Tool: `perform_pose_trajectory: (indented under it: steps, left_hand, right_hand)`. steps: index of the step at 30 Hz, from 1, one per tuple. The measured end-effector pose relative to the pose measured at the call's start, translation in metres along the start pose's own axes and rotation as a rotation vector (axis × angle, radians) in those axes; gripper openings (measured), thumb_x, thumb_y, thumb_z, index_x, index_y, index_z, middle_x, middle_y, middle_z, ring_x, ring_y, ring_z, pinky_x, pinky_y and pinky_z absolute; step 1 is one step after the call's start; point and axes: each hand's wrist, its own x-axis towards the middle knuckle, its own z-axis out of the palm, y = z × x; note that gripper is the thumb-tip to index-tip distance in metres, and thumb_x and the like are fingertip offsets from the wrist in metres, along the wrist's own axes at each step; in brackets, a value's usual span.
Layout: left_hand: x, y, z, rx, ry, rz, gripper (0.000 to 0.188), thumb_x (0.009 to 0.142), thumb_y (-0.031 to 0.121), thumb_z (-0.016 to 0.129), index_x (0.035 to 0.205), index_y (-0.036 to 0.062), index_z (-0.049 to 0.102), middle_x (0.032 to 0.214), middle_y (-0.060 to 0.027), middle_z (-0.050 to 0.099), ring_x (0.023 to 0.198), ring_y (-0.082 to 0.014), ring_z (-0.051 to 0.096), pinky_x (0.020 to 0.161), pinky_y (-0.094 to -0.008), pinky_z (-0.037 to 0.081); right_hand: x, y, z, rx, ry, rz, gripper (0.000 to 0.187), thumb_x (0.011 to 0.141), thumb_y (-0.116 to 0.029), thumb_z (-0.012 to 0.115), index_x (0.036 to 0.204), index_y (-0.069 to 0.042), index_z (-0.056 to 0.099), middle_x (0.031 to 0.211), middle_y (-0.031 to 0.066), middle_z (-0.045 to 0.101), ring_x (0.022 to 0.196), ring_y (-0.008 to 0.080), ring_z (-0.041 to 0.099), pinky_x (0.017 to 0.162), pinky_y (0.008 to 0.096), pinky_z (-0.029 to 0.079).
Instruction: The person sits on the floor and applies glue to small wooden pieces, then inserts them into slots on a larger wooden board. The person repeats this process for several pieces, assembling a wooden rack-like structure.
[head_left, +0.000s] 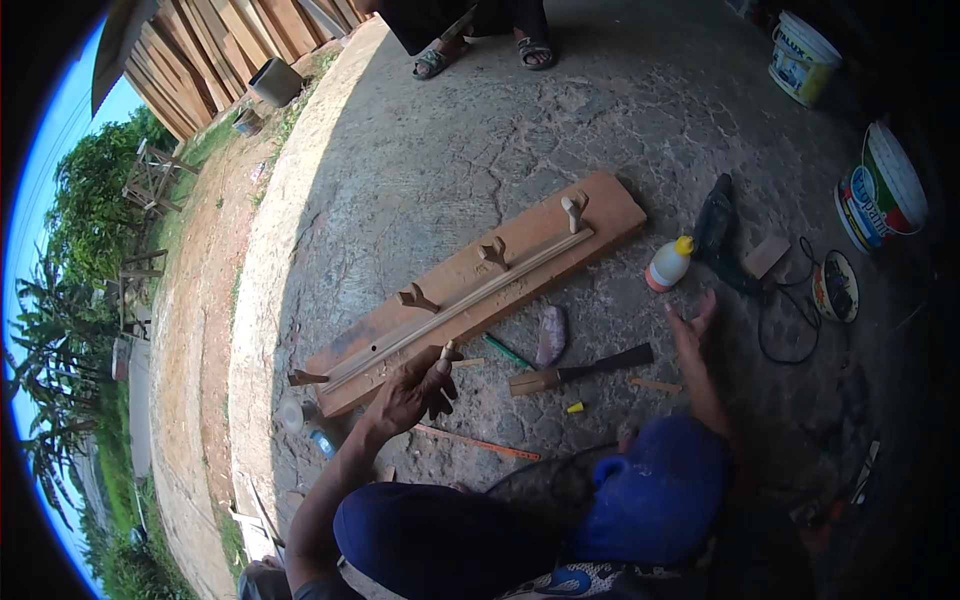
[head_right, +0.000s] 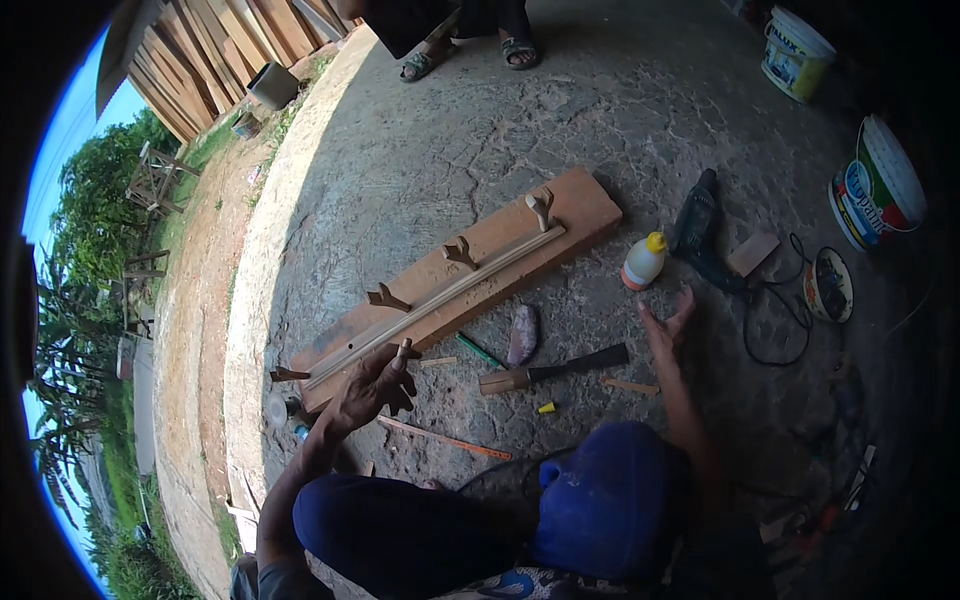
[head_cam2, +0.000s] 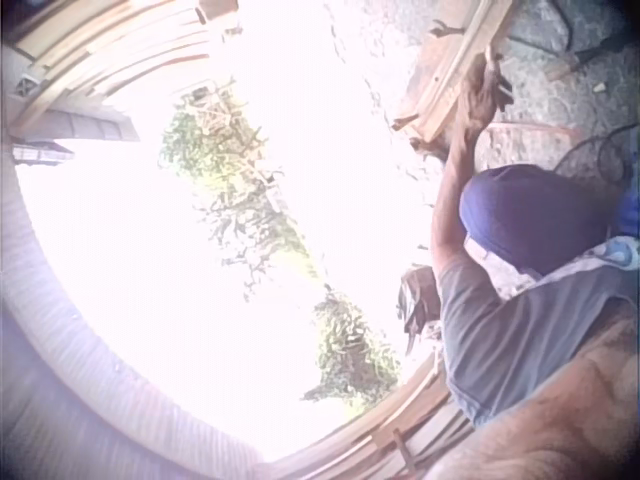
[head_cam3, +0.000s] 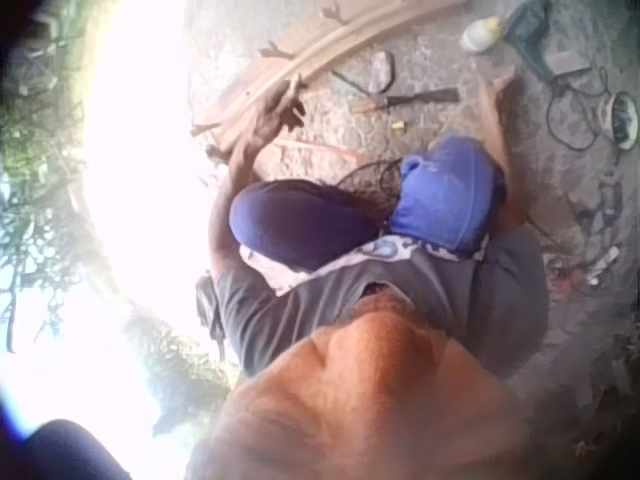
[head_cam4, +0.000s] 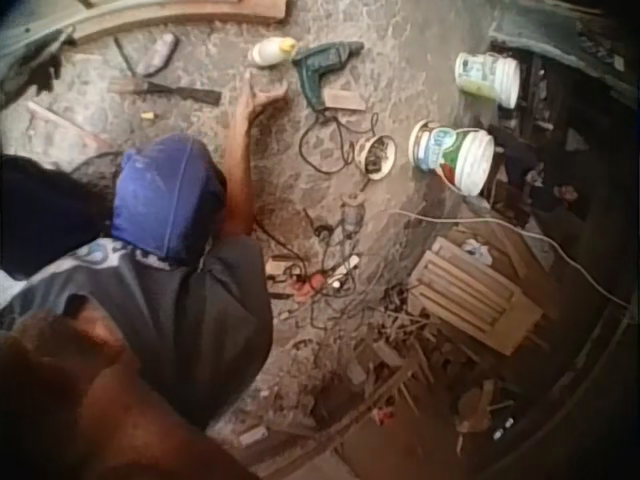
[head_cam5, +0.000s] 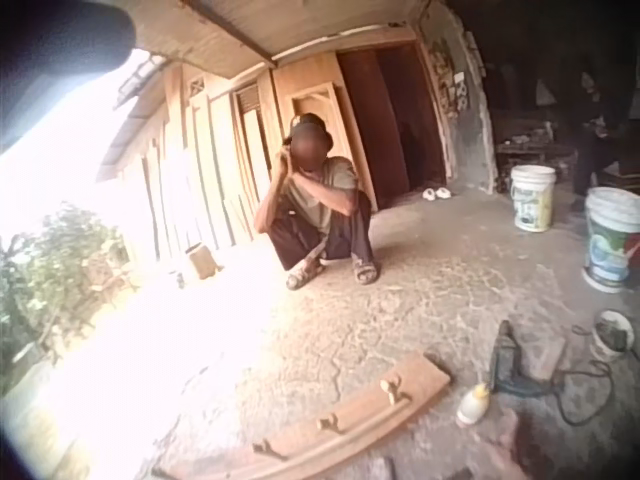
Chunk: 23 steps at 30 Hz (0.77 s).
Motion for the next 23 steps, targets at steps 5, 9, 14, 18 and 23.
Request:
perform_pose_trajectory:
  steps: [5, 9, 14, 18, 23]
  left_hand:
    - [0.021, 0.056, 0.014, 0.307, -0.099, 0.002, 0.044, 0.107, 0.044, 0.047, 0.123, 0.0032, 0.055, 0.078, -0.0042, 0.064, 0.064, -0.0109, 0.063, 0.055, -0.0271, 0.051]
    - [0.005, 0.089, 0.015, 0.238, -0.086, 0.045, 0.045, 0.107, 0.045, 0.049, 0.122, 0.0028, 0.054, 0.079, -0.0042, 0.064, 0.063, -0.0100, 0.063, 0.054, -0.0258, 0.051]
    - [-0.021, 0.120, 0.032, 0.116, -0.129, -0.026, 0.037, 0.108, 0.035, 0.048, 0.124, 0.0023, 0.054, 0.082, -0.0056, 0.063, 0.072, -0.0116, 0.063, 0.058, -0.0286, 0.052]
    - [-0.027, 0.104, 0.044, 0.295, -0.144, 0.166, 0.029, 0.107, 0.027, 0.051, 0.117, 0.0015, 0.060, 0.081, -0.0077, 0.063, 0.072, -0.0152, 0.062, 0.065, -0.0327, 0.052]
    - [-0.019, 0.082, 0.037, 0.463, -0.003, 0.361, 0.021, 0.101, 0.022, 0.061, 0.109, 0.0019, 0.062, 0.084, -0.0150, 0.063, 0.073, -0.0258, 0.059, 0.069, -0.0416, 0.049]
  right_hand:
    - [0.045, 0.003, 0.017, -0.143, -0.228, -0.373, 0.107, 0.070, -0.013, 0.092, 0.154, -0.008, 0.024, 0.150, 0.0193, 0.036, 0.129, 0.0345, 0.051, 0.106, 0.0469, 0.049]
    - [0.053, -0.037, 0.046, 0.038, -0.336, -0.128, 0.099, 0.070, -0.019, 0.092, 0.148, -0.004, 0.032, 0.128, 0.0152, 0.052, 0.121, 0.0286, 0.056, 0.091, 0.0417, 0.054]
    - [0.067, -0.068, 0.048, 0.216, -0.443, -0.087, 0.083, 0.074, -0.021, 0.086, 0.139, -0.004, 0.039, 0.113, 0.0103, 0.055, 0.098, 0.0203, 0.059, 0.075, 0.0365, 0.055]
    - [0.060, -0.151, 0.026, 0.327, -0.623, -0.176, 0.076, 0.078, -0.020, 0.083, 0.138, -0.005, 0.039, 0.108, 0.0084, 0.054, 0.090, 0.0175, 0.059, 0.072, 0.0341, 0.055]
    - [0.034, -0.275, -0.001, 0.057, -0.792, -0.449, 0.081, 0.082, -0.020, 0.081, 0.146, -0.008, 0.033, 0.127, 0.0153, 0.053, 0.115, 0.0255, 0.057, 0.098, 0.0407, 0.051]
